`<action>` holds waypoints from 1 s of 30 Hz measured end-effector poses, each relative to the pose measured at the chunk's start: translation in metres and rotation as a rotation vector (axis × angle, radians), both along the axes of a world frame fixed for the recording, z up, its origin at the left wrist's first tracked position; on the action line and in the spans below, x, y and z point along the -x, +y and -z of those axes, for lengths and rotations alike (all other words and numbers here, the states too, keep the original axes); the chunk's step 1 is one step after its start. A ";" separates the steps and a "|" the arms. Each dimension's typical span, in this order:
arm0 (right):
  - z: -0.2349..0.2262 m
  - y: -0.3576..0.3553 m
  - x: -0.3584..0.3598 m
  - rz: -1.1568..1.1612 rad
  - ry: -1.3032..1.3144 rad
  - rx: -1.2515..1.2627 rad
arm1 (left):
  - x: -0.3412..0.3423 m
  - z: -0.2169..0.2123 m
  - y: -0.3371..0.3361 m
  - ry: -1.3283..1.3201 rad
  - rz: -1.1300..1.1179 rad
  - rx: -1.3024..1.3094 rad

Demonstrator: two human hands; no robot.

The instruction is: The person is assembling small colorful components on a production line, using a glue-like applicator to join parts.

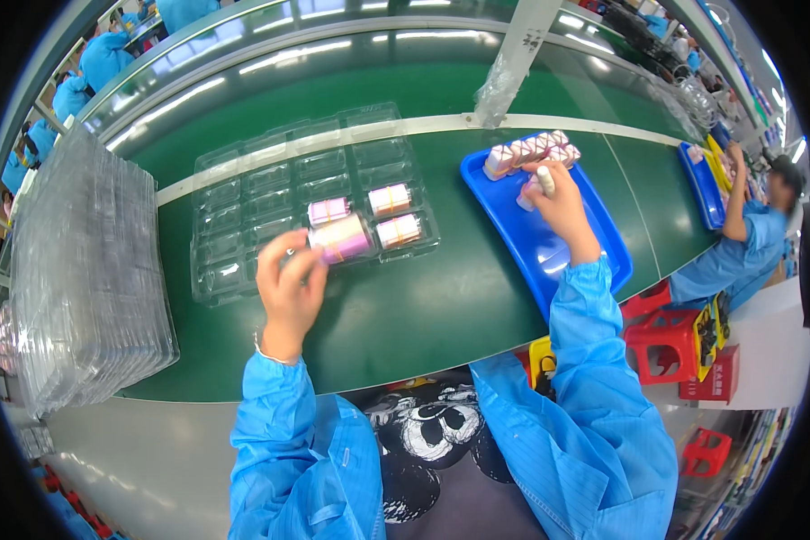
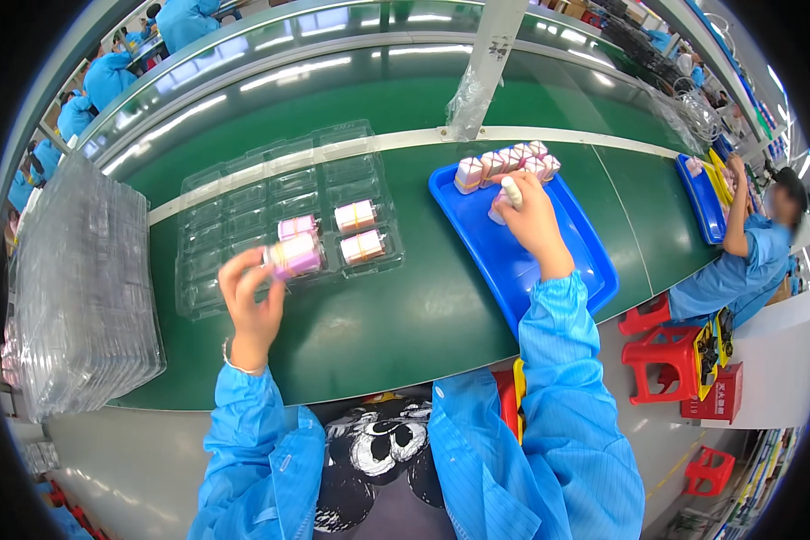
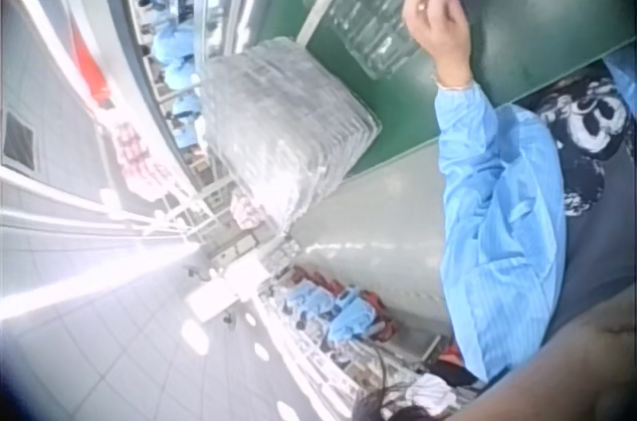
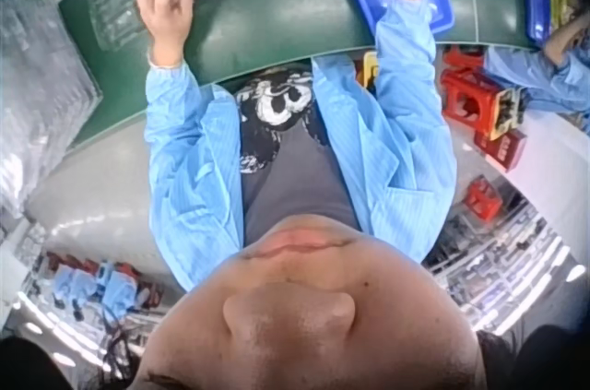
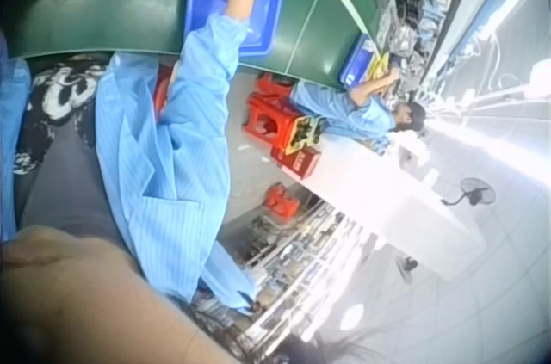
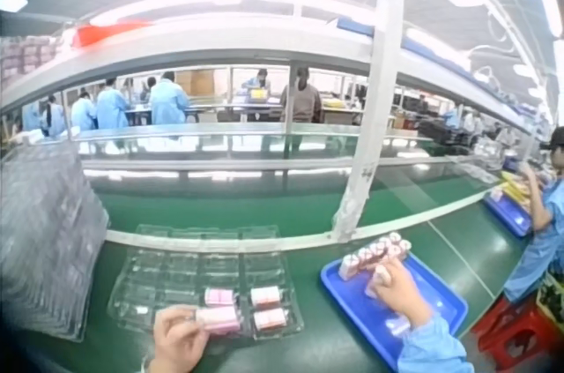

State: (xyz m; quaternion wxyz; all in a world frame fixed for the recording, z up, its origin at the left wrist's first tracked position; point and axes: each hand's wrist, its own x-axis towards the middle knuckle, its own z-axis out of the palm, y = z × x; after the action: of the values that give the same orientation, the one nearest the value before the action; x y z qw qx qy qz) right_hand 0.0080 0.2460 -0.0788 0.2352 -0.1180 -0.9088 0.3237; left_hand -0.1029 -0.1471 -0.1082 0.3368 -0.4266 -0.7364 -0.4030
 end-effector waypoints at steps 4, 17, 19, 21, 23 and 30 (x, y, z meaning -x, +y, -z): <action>-0.023 -0.024 -0.021 -0.068 0.089 0.202 | 0.042 -0.026 0.014 -0.300 -0.062 0.118; -0.011 -0.180 -0.050 -0.686 -0.153 0.123 | 0.071 -0.013 0.027 -0.305 -0.221 0.231; -0.004 -0.191 -0.050 -0.704 -0.214 0.017 | 0.072 -0.014 0.024 -0.240 -0.206 0.333; 0.001 -0.195 -0.049 -0.721 -0.232 0.019 | 0.070 -0.011 0.020 -0.124 -0.177 0.490; -0.002 -0.194 -0.048 -0.743 -0.211 0.048 | 0.066 -0.009 0.022 -0.154 -0.209 0.559; -0.022 -0.165 -0.053 -0.661 0.035 0.333 | -0.030 -0.028 0.028 -0.433 0.241 0.377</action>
State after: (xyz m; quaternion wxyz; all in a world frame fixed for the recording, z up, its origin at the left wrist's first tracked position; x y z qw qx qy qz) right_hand 0.0611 0.0815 -0.0567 0.1112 0.1509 -0.8286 0.5275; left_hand -0.0734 -0.1193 -0.0805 0.0369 -0.4701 -0.7967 -0.3780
